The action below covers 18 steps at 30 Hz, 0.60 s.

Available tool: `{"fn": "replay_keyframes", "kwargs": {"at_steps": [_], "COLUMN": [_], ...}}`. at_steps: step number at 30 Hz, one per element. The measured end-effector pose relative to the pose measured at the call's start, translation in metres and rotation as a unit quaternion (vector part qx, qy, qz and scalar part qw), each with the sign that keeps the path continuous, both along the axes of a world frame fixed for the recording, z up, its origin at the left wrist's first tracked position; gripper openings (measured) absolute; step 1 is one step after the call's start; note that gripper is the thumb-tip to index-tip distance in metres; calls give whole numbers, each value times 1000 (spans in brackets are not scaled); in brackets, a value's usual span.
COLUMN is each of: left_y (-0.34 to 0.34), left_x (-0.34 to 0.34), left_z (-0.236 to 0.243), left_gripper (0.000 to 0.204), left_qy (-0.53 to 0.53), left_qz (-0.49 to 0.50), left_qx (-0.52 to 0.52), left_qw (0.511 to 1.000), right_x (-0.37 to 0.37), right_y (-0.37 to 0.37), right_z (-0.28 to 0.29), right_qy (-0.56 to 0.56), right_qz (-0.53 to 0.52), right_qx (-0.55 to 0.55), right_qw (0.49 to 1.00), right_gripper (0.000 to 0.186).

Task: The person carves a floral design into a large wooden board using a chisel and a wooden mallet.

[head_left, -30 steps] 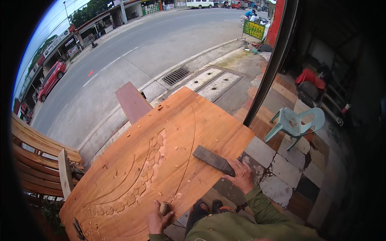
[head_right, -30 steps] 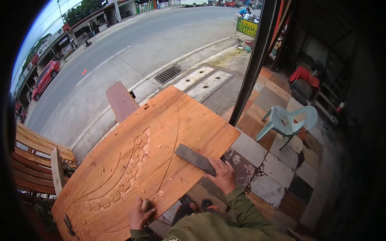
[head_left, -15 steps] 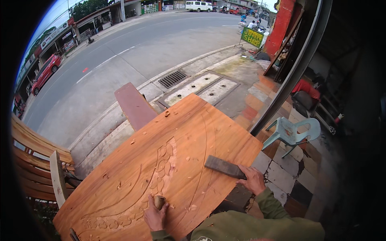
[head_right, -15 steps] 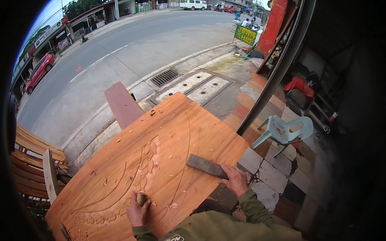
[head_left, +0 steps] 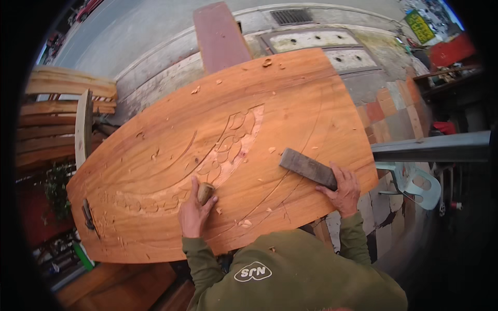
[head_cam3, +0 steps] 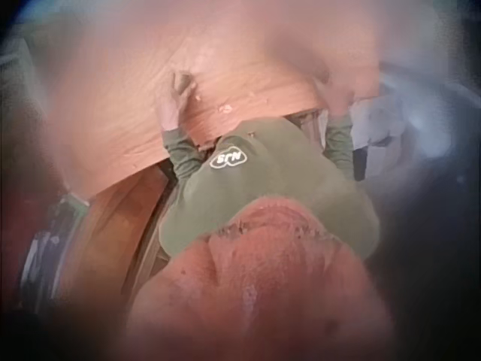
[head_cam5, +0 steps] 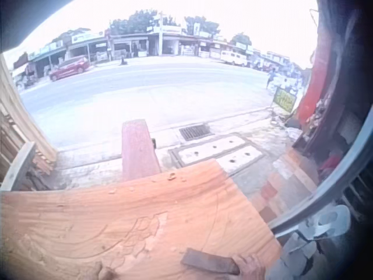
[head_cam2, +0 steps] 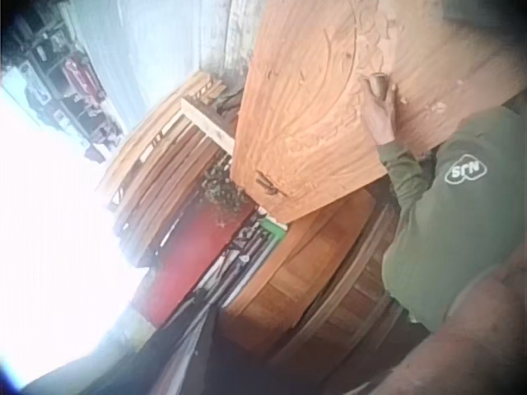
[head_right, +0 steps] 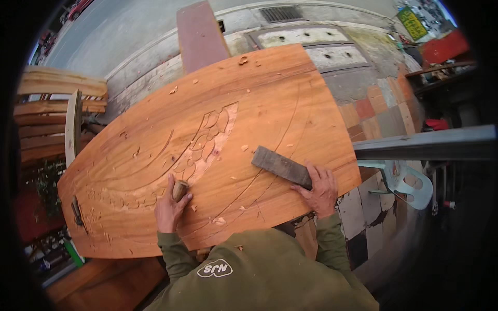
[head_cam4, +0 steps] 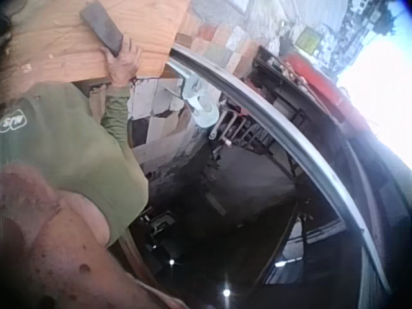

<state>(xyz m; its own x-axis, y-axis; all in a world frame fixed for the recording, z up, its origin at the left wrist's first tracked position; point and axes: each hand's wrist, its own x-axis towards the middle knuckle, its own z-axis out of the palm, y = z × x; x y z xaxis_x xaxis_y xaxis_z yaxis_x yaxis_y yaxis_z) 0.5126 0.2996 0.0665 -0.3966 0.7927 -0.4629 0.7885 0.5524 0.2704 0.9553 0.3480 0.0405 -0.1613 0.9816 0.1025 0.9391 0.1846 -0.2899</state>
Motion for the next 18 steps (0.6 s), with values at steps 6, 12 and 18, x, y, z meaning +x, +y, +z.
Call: {"fn": "replay_keyframes", "kwargs": {"at_steps": [6,12,18], "left_y": [-16,5,26], "left_x": [22,50,64], "left_z": [-20,-14,-24], "left_gripper": [99,97,98], "left_qy": [-40,-1,-44], "left_qz": [34,31,-54], "left_qx": [28,21,62], "left_qw": [998,999,996], "right_x": [4,17,9], "right_y": [39,53,53], "right_z": [-3,-2,1], "right_qy": [50,9,11], "right_qz": [52,82,63], "right_qx": [-23,-43,-55], "right_qw": [997,996,996], "right_gripper": [94,91,86]}}
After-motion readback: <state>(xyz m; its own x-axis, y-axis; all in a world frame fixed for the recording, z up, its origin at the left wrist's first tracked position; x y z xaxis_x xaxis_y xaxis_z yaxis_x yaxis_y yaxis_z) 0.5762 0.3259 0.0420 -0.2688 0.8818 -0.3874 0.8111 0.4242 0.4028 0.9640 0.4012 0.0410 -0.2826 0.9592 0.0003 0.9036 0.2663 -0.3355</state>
